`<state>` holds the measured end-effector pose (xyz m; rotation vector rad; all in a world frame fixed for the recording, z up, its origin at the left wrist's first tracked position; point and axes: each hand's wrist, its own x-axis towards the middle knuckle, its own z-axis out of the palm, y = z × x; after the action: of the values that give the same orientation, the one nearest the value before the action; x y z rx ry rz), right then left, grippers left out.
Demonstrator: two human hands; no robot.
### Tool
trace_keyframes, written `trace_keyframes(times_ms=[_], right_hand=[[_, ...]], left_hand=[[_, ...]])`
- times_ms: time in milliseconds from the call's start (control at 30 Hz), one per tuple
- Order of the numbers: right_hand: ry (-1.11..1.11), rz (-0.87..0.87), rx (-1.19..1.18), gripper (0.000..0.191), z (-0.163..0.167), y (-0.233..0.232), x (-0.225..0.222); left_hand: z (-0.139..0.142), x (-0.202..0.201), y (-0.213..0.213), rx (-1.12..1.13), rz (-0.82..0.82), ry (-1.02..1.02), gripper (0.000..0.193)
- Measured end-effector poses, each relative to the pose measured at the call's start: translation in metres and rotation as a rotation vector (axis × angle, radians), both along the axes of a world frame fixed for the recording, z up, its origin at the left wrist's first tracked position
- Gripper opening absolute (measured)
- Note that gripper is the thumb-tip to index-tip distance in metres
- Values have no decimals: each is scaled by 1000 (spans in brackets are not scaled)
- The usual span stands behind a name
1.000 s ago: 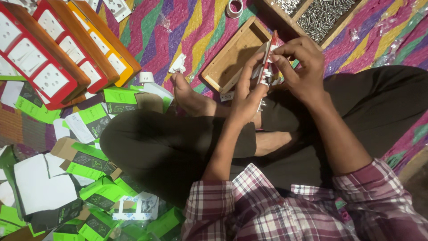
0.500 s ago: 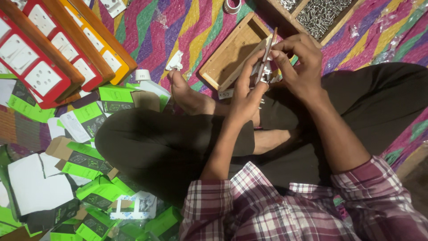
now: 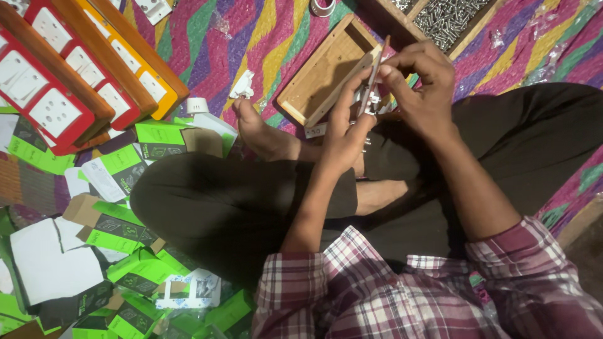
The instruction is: The person sits on the floor and assembles electrical sockets by inserting white socket modules into red plastic frames. They use a screwdriver to tighten screws securing the modules, then place the completed units aside. The person repeats this process for multiple socket units.
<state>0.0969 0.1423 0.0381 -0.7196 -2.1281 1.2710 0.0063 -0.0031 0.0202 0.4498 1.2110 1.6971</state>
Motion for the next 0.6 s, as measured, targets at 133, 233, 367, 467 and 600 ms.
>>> trace_keyframes(times_ms=[133, 233, 367, 467, 600], right_hand=[[87, -74, -294, 15, -3, 0, -4], [83, 41, -281, 23, -4, 5, -3], [10, -158, -403, 10, -8, 12, 1], [-8, 81, -253, 20, -9, 13, 4], [39, -43, -389, 9, -12, 11, 4]], left_hand=[[5, -1, 1, -49, -7, 66, 67], [9, -5, 1, -45, 4, 26, 64], [11, -5, -1, -16, -13, 232, 63], [8, -4, -2, -75, -35, 37, 68], [4, -3, -3, -52, -48, 16, 67]])
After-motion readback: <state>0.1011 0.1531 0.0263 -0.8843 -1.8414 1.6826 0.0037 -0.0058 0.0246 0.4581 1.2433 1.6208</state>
